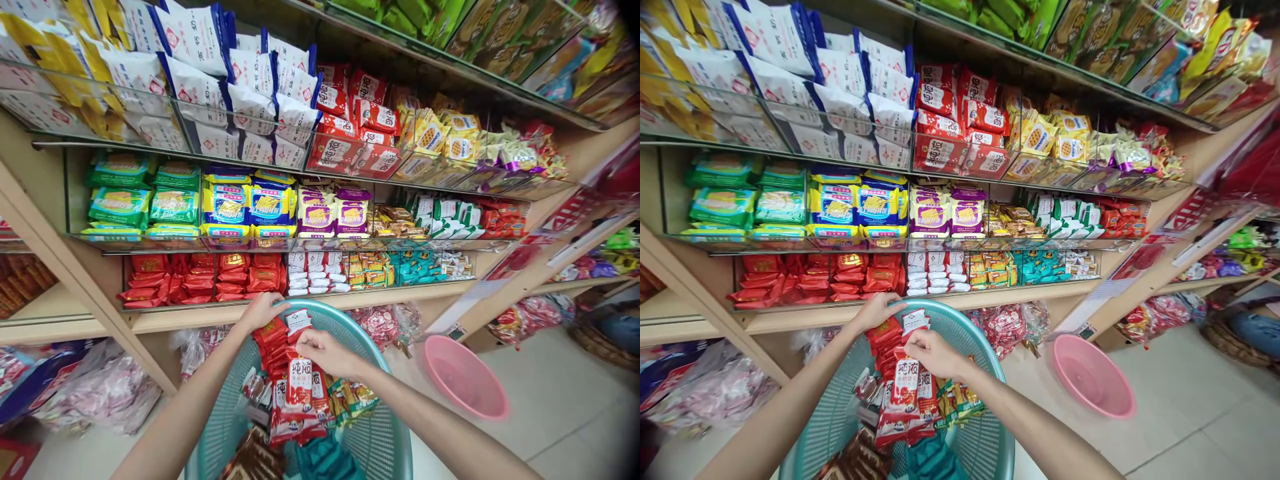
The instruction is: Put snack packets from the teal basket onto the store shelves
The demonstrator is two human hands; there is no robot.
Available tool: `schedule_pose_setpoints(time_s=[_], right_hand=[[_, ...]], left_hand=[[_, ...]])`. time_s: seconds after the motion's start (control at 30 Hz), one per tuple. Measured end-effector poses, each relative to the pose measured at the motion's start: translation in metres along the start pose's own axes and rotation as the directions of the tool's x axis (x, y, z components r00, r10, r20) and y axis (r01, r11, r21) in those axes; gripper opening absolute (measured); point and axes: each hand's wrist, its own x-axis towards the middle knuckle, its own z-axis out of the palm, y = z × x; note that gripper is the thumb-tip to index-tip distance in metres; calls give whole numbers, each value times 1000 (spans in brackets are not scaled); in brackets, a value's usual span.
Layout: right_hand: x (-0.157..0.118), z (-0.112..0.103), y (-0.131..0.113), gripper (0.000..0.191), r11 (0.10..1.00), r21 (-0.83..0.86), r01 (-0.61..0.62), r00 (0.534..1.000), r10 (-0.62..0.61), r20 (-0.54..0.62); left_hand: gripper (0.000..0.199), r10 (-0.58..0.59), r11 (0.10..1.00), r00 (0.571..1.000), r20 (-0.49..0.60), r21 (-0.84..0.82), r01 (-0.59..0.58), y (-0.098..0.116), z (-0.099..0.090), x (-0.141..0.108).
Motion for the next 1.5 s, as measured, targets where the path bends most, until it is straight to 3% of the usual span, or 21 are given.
schedule_pose_setpoints(time_s=[0.17,0.3,0.67,1.07,1.37,1.5], right_hand=[[8,18,3,12,999,-25,-29,990,32,135],[11,22,0,11,991,-130,-27,985,48,168],[13,21,16,12,958,-286,25,993,9,120],[9,22,5,15,844,-536,19,998,15,57],[0,23,0,16,800,-600,-4,1000,3,-3],[-13,22,-13,28,771,-630,91,995,-93,30]], left_hand=[[40,6,1000,1000,2,-5,-6,0,-1,0],[39,5,1000,1000,0,5,-5,2,-1,0],[38,1,1000,1000,-18,-6,-1,3,-2,-1],[38,-6,1000,1000,-15,13,6,3,0,-2],[37,1,1000,1000,-26,9,-1,3,0,-2],[40,11,1000,1000,-18,6,-11,2,1,-1]])
